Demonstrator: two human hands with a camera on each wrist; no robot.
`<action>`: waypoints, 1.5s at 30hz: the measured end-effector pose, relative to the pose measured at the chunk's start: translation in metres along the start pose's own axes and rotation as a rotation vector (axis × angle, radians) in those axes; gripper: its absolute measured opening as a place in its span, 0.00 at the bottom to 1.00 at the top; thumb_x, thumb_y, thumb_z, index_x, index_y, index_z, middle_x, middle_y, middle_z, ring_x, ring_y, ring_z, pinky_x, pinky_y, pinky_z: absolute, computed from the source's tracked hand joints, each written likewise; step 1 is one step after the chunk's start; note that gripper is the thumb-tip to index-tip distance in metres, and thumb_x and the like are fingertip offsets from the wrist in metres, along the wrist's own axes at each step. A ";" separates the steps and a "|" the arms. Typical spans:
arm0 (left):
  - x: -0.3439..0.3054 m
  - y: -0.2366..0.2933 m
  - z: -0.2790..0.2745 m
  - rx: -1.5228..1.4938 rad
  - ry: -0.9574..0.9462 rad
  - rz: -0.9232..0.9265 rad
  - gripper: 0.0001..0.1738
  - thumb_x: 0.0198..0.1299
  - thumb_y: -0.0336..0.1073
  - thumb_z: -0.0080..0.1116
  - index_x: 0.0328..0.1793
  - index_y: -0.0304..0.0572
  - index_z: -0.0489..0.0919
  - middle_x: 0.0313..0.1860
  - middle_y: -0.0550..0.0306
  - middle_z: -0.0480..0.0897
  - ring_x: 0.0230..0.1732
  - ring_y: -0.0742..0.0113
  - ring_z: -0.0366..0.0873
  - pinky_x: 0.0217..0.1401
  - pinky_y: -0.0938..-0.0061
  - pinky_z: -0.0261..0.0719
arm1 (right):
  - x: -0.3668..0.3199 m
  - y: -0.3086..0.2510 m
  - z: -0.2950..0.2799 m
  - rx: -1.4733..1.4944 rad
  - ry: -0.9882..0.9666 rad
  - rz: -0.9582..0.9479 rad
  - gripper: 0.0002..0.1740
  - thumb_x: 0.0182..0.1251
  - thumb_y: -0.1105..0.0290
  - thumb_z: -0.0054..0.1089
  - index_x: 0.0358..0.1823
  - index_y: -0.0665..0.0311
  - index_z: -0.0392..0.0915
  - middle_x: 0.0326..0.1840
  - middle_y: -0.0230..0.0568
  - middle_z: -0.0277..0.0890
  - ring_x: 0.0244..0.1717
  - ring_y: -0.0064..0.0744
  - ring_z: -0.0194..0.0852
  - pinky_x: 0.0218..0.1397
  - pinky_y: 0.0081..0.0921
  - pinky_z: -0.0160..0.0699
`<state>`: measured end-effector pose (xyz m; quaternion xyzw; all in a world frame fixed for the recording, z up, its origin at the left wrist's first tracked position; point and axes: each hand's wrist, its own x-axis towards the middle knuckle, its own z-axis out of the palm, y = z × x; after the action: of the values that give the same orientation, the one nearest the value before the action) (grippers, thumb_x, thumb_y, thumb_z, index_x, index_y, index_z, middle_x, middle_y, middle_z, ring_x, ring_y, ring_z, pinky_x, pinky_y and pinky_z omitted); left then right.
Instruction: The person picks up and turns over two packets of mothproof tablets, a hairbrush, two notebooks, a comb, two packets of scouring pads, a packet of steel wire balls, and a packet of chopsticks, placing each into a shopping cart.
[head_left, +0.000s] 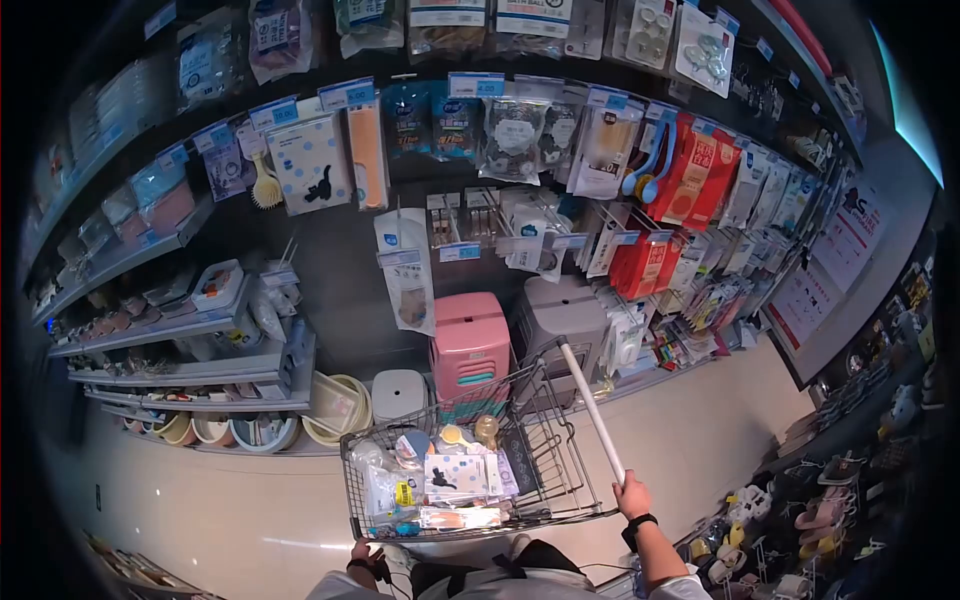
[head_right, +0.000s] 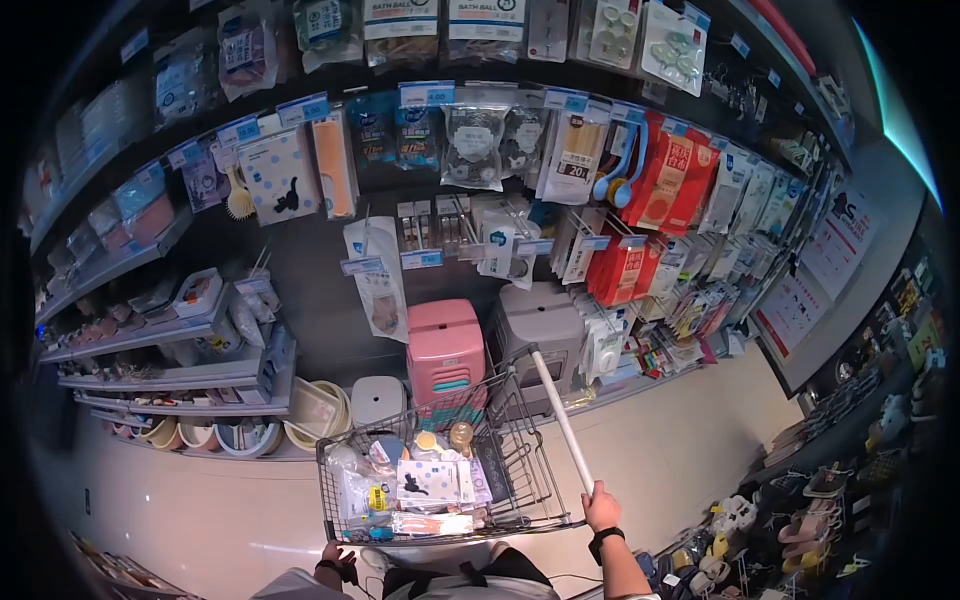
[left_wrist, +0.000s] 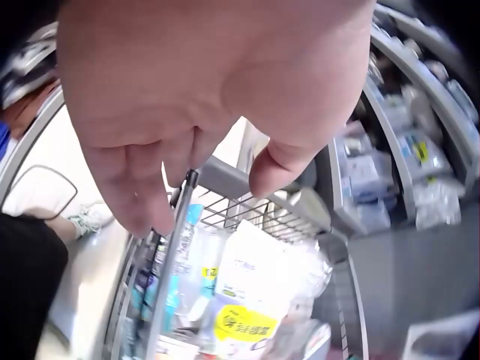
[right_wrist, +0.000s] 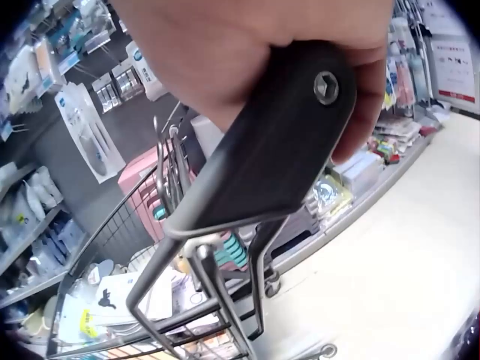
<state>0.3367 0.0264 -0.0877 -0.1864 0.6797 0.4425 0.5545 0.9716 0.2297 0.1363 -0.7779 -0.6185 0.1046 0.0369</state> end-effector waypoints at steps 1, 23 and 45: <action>-0.020 0.000 0.019 -0.147 0.096 0.053 0.21 0.51 0.43 0.54 0.51 0.45 0.70 0.55 0.53 0.66 0.43 0.45 0.76 0.40 0.50 0.79 | -0.003 0.002 0.001 0.004 0.021 -0.018 0.19 0.63 0.56 0.58 0.45 0.59 0.65 0.30 0.52 0.80 0.33 0.56 0.81 0.36 0.51 0.79; -0.042 -0.081 0.084 -0.064 -0.147 -0.110 0.23 0.54 0.41 0.57 0.56 0.43 0.73 0.52 0.47 0.71 0.48 0.45 0.72 0.45 0.46 0.78 | 0.015 0.140 -0.014 -0.061 -0.061 0.374 0.11 0.63 0.72 0.48 0.47 0.62 0.69 0.39 0.57 0.77 0.44 0.59 0.78 0.48 0.49 0.76; -0.607 0.343 0.258 0.202 -1.047 1.387 0.24 0.62 0.47 0.56 0.57 0.37 0.70 0.55 0.46 0.75 0.55 0.60 0.76 0.51 0.67 0.79 | 0.041 -0.143 -0.469 0.462 0.002 -0.875 0.17 0.58 0.69 0.58 0.49 0.67 0.79 0.46 0.49 0.82 0.47 0.46 0.80 0.52 0.33 0.76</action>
<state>0.4249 0.2753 0.6070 0.5463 0.3339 0.6465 0.4149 0.9410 0.3362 0.6155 -0.4167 -0.8478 0.2130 0.2495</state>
